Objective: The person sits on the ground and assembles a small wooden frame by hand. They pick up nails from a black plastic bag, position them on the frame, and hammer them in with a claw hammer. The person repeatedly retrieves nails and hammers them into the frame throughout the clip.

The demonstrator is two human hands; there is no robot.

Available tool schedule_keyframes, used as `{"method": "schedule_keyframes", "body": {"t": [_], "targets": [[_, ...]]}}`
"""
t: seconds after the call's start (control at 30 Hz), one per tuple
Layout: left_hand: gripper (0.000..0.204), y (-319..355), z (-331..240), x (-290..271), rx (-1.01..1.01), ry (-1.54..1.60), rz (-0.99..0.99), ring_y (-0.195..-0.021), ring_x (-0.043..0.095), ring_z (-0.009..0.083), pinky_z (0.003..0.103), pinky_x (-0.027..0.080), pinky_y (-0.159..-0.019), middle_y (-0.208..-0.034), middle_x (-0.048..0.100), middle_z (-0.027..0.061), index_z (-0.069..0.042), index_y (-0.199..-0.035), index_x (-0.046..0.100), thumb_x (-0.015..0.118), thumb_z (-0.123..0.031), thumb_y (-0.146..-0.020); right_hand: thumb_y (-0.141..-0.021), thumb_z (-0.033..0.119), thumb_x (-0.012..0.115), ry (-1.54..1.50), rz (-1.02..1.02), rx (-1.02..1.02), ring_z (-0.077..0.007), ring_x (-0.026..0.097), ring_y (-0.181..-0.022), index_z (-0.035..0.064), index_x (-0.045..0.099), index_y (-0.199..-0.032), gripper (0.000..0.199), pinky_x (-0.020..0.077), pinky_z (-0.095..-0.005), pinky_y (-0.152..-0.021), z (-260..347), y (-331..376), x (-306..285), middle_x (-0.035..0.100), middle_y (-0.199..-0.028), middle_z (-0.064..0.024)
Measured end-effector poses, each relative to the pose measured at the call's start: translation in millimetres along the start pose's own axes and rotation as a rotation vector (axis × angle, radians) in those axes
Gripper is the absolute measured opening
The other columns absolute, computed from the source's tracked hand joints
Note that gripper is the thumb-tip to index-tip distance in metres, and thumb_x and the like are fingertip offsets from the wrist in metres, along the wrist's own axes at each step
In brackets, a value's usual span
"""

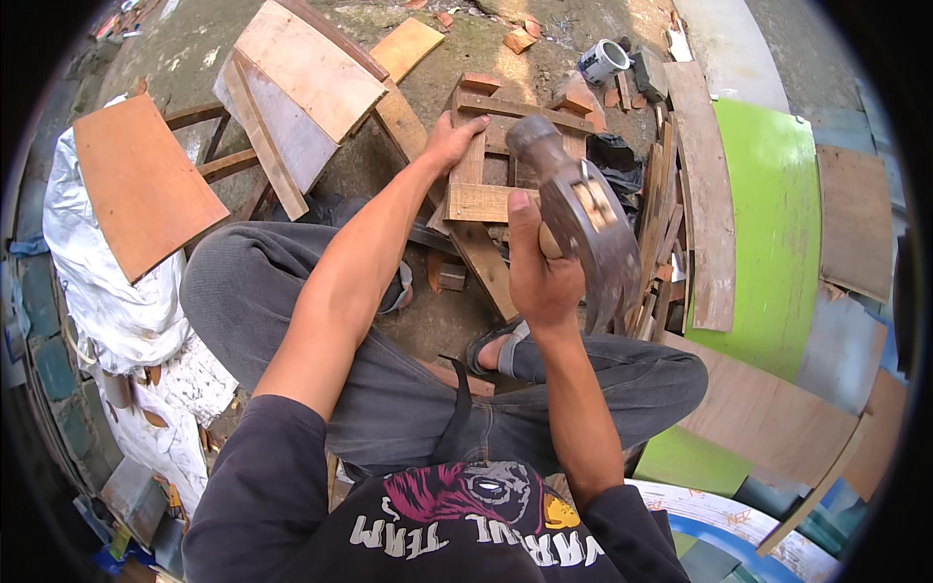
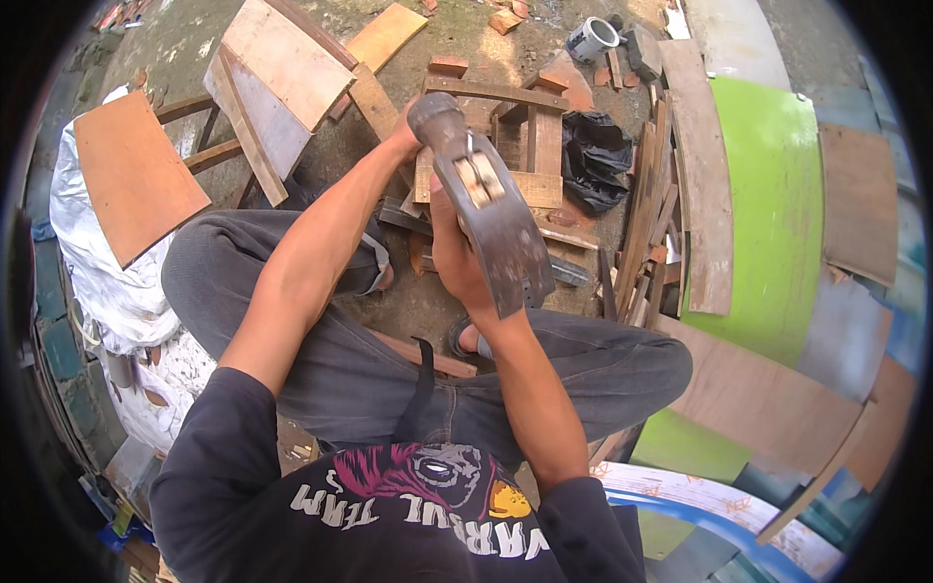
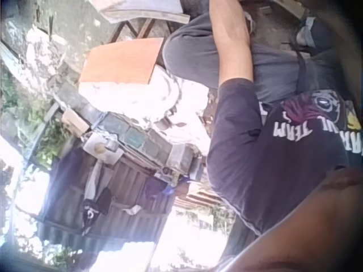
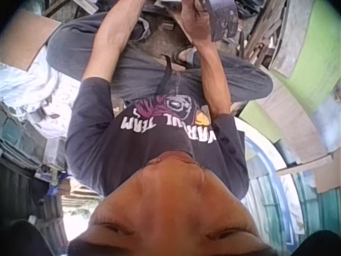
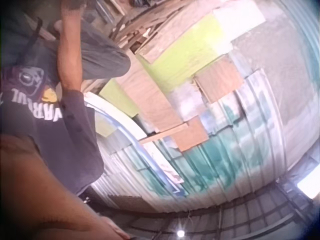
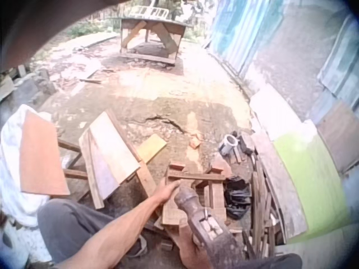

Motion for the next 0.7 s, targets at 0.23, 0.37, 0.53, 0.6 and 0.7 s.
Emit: {"method": "schedule_keyframes", "body": {"t": [0.23, 0.37, 0.53, 0.6, 0.7], "targets": [[0.05, 0, -14, -2, -0.032, -0.022, 0.03, -0.071, 0.067, 0.0192, 0.035, 0.059, -0.062, -0.092, 0.066, 0.0117, 0.002, -0.12, 0.05, 0.074, -0.03, -0.09, -0.086, 0.015, 0.063, 0.481, 0.512, 0.578, -0.0483, 0.066, -0.086, 0.0025, 0.067, -0.11, 0.028, 0.0538, -0.0524, -0.077, -68, 51, 9, 0.068, -0.085, -0.0306], [0.064, 4, -8, -4, -0.05, 0.002, 0.02, -0.094, 0.067, 0.0239, 0.037, 0.055, -0.084, -0.112, 0.067, 0.019, 0.007, -0.124, 0.052, 0.08, -0.034, -0.083, -0.088, 0.02, 0.062, 0.214, 0.261, 0.415, -0.0483, 0.067, -0.089, 0.0001, 0.068, -0.108, 0.029, 0.0535, -0.0514, -0.079, -64, 61, 15, 0.068, -0.088, -0.0319], [0.057, 9, -12, -1, -0.049, -0.008, 0.022, -0.083, 0.067, 0.021, 0.035, 0.057, -0.072, -0.102, 0.067, 0.0158, 0.004, -0.124, 0.052, 0.077, -0.031, -0.087, -0.09, 0.01, 0.064, 0.169, 0.187, 0.362, -0.0432, 0.07, -0.078, -0.0024, 0.068, -0.098, 0.015, 0.055, -0.0404, -0.067, -48, 31, 20, 0.07, -0.084, -0.0245], [0.052, 7, -10, -3, -0.03, -0.015, 0.008, -0.077, 0.067, 0.0191, 0.035, 0.058, -0.065, -0.097, 0.067, 0.0135, 0.002, -0.124, 0.053, 0.075, -0.03, -0.089, -0.091, 0.006, 0.061, 0.021, 0.056, 0.127, -0.0443, 0.069, -0.077, -0.001, 0.066, -0.102, 0.014, 0.0552, -0.0404, -0.066, -30, 28, 13, 0.068, -0.08, -0.0244], [0.05, 3, -8, 2, -0.019, 0.01, 0.04, -0.075, 0.066, 0.019, 0.035, 0.059, -0.064, -0.095, 0.066, 0.0135, 0.001, -0.123, 0.053, 0.074, -0.03, -0.09, -0.088, 0.004, 0.063, 0.254, 0.099, 0.0, -0.0444, 0.069, -0.078, 0.0004, 0.064, -0.11, 0.023, 0.0559, -0.0425, -0.068, -70, 51, 20, 0.068, -0.08, -0.0248]]}}
Point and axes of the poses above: each hand's wrist, its own y-axis away from the middle knuckle, its own x-axis out of the palm, z = x × y, the point moved 1 cm from there along -y, towards the middle knuckle
